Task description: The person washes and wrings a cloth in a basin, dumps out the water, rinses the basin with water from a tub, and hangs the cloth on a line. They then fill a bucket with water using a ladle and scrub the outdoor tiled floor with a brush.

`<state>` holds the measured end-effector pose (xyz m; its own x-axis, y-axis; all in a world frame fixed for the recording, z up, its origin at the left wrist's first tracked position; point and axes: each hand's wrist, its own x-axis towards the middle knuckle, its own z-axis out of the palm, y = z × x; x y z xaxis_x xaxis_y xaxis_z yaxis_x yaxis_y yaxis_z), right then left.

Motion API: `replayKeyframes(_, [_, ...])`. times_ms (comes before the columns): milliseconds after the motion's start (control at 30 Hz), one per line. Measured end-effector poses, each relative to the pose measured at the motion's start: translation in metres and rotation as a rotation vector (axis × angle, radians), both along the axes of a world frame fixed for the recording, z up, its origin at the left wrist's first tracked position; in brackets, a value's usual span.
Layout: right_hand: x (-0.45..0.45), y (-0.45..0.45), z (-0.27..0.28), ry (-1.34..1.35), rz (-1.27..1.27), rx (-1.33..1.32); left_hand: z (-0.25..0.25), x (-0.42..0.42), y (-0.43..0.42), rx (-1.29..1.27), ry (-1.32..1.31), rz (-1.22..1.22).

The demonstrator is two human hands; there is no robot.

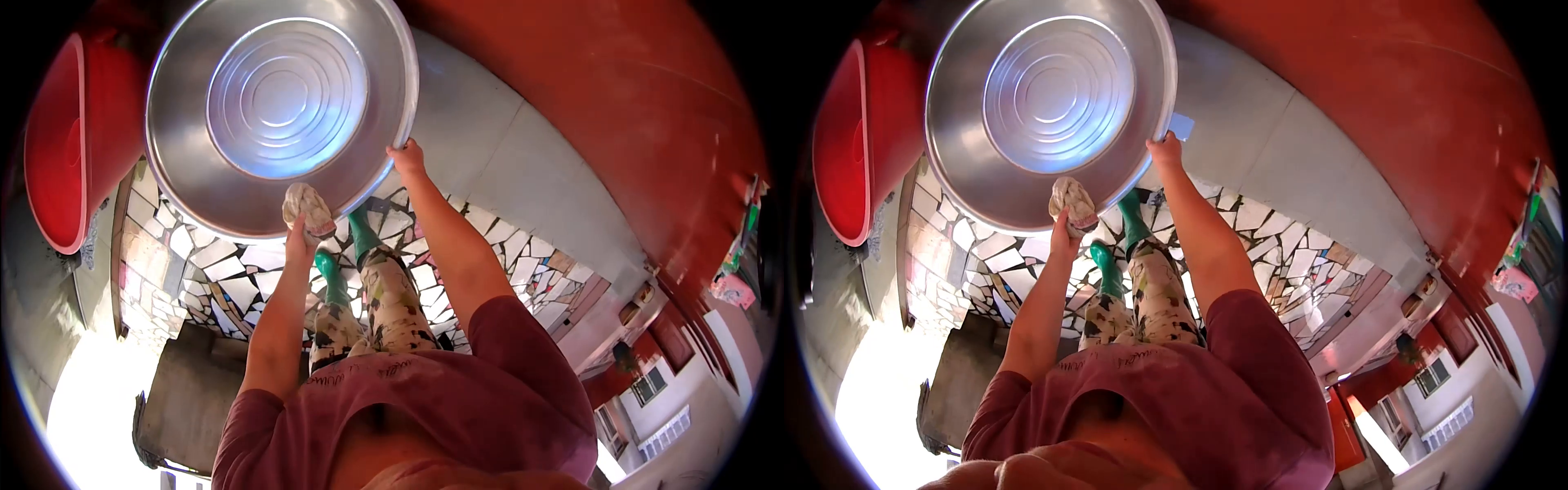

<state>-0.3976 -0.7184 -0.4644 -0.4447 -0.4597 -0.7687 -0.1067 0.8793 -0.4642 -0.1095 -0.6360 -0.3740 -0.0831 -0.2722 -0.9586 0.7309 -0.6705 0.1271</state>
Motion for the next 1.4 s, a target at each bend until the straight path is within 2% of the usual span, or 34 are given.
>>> replayKeyframes(67, [-0.001,-0.002,-0.013,0.057,0.004,-0.005,0.002,0.001,-0.007,0.061,-0.059,-0.066])
replayKeyframes(133, [-0.009,-0.008,-0.025,0.071,-0.049,-0.062,0.005,0.002,-0.011,0.002,-0.049,-0.131])
replayKeyframes(200, [-0.025,-0.003,-0.063,0.129,-0.019,-0.050,0.018,0.004,-0.015,-0.031,-0.141,-0.254])
replayKeyframes(267, [-0.023,-0.009,-0.033,0.147,-0.004,-0.135,0.024,0.017,-0.008,-0.072,-0.234,-0.479])
replayKeyframes(300, [-0.022,-0.015,-0.005,0.200,0.004,-0.221,0.032,0.022,-0.007,-0.082,-0.240,-0.474])
replayKeyframes(367, [-0.020,-0.017,0.066,-0.143,-0.185,-0.151,0.048,0.025,-0.010,-0.158,-0.340,-0.604])
replayKeyframes(400, [-0.024,-0.006,0.082,-0.247,-0.213,-0.110,0.056,0.025,-0.018,-0.179,-0.330,-0.597])
replayKeyframes(467, [-0.038,0.039,0.091,-0.406,-0.252,-0.043,0.080,0.026,-0.039,-0.007,-0.381,-0.668])
replayKeyframes(500, [-0.036,0.055,0.112,-0.400,-0.284,0.011,0.095,0.022,-0.057,0.055,-0.486,-0.841])
replayKeyframes(533, [-0.044,0.095,0.097,-0.362,-0.235,0.024,0.091,0.025,-0.060,0.048,-0.483,-0.816])
replayKeyframes(567, [-0.044,0.114,0.114,-0.264,-0.127,0.158,0.085,0.028,-0.060,-0.089,-0.684,-0.937])
replayKeyframes(600, [-0.049,0.150,0.115,-0.263,-0.187,0.188,0.083,0.032,-0.059,-0.225,-0.889,-1.053])
replayKeyframes(633, [-0.048,0.169,0.138,-0.278,-0.293,0.268,0.104,0.029,-0.073,-0.236,-0.855,-1.034])
replayKeyframes(700, [-0.051,0.239,0.146,-0.175,-0.272,0.307,0.101,0.037,-0.066,-0.310,-0.848,-1.046])
replayKeyframes(733, [-0.040,0.241,0.178,-0.107,-0.223,0.412,0.101,0.041,-0.063,-0.385,-0.840,-1.081])
replayKeyframes(767, [-0.027,0.245,0.207,-0.115,-0.305,0.409,0.105,0.047,-0.062,-0.269,-0.609,-1.070])
replayKeyframes(800, [-0.016,0.252,0.231,-0.126,-0.299,0.390,0.104,0.055,-0.056,-0.375,-0.647,-1.250])
replayKeyframes(833, [-0.011,0.273,0.232,-0.179,-0.360,0.332,0.103,0.062,-0.051,-0.489,-0.699,-1.416])
replayKeyframes(867, [-0.008,0.301,0.233,-0.219,-0.428,0.271,0.103,0.072,-0.040,-0.593,-0.697,-1.571])
replayKeyframes(900, [0.005,0.307,0.259,-0.196,-0.515,0.198,0.106,0.084,-0.030,-0.660,-0.657,-1.670])
replayKeyframes(1033, [0.063,0.359,0.318,-0.220,-0.525,0.058,0.122,0.159,-0.007,-0.745,-0.494,-2.004])
replayKeyframes(1067, [0.078,0.376,0.325,-0.112,-0.457,0.128,0.132,0.175,-0.011,-0.743,-0.470,-2.077])
replayKeyframes(1100, [0.090,0.398,0.328,-0.164,-0.490,0.102,0.142,0.185,-0.021,-0.739,-0.458,-2.147])
replayKeyframes(1133, [0.087,0.429,0.332,-0.230,-0.523,0.079,0.159,0.181,-0.032,-0.721,-0.456,-2.219])
replayKeyframes(1200, [0.118,0.478,0.346,-0.081,-0.605,0.096,0.184,0.180,-0.059,-0.697,-0.462,-2.338])
replayKeyframes(1267, [0.147,0.535,0.378,-0.147,-0.773,0.064,0.216,0.161,-0.078,-0.711,-0.493,-2.404])
replayKeyframes(1300, [0.166,0.566,0.373,-0.146,-0.903,0.024,0.230,0.148,-0.084,-0.721,-0.505,-2.424])
replayKeyframes(1333, [0.178,0.578,0.400,-0.044,-0.839,0.218,0.244,0.133,-0.088,-0.742,-0.518,-2.437])
replayKeyframes(1400, [0.206,0.646,0.377,-0.157,-0.984,0.234,0.270,0.096,-0.083,-0.789,-0.541,-2.467])
